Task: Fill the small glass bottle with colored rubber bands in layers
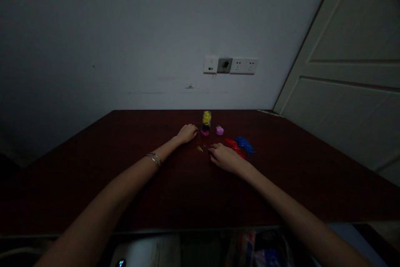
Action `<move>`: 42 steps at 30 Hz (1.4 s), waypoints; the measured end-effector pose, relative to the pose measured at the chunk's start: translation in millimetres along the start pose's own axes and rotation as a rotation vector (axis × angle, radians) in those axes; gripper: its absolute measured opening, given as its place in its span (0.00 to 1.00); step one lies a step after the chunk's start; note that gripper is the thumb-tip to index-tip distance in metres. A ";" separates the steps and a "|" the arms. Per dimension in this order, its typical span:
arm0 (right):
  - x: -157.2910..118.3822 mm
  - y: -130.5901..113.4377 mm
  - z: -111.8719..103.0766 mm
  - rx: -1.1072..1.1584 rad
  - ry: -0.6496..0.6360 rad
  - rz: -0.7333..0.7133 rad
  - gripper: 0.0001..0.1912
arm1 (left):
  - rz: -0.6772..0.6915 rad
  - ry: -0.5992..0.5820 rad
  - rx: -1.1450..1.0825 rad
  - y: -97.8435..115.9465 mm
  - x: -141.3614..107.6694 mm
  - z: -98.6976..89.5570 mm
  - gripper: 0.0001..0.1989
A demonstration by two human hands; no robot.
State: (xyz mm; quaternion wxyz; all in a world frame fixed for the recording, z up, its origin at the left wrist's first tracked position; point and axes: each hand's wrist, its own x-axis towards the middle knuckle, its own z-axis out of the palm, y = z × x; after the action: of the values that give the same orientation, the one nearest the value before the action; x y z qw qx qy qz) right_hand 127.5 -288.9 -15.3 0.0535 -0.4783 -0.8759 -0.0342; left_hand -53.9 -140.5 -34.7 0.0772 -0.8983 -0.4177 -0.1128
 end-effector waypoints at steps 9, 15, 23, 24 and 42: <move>-6.1 13.1 -12.2 0.110 -0.060 -0.044 0.09 | 0.063 0.062 0.056 8.3 -10.5 -17.0 0.10; -9.9 21.0 -11.1 0.248 -0.018 -0.055 0.08 | 0.242 -0.037 -0.125 28.0 -27.2 -41.7 0.08; -11.7 28.4 -7.0 0.321 -0.027 -0.087 0.09 | 0.385 -0.145 -0.137 41.9 -44.4 -41.7 0.06; -11.3 29.3 -5.6 0.324 -0.024 -0.094 0.09 | 0.404 -0.139 -0.128 42.3 -46.3 -42.2 0.07; -4.7 29.2 14.6 0.439 0.113 -0.075 0.08 | 0.552 -0.214 0.054 52.2 -58.7 -53.1 0.08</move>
State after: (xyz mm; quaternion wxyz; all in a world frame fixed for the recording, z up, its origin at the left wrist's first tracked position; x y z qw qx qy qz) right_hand 153.7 -275.4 -30.1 0.2039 -0.4195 -0.8752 0.1283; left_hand -57.9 -229.3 -1.6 0.0844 -0.9823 -0.1662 0.0191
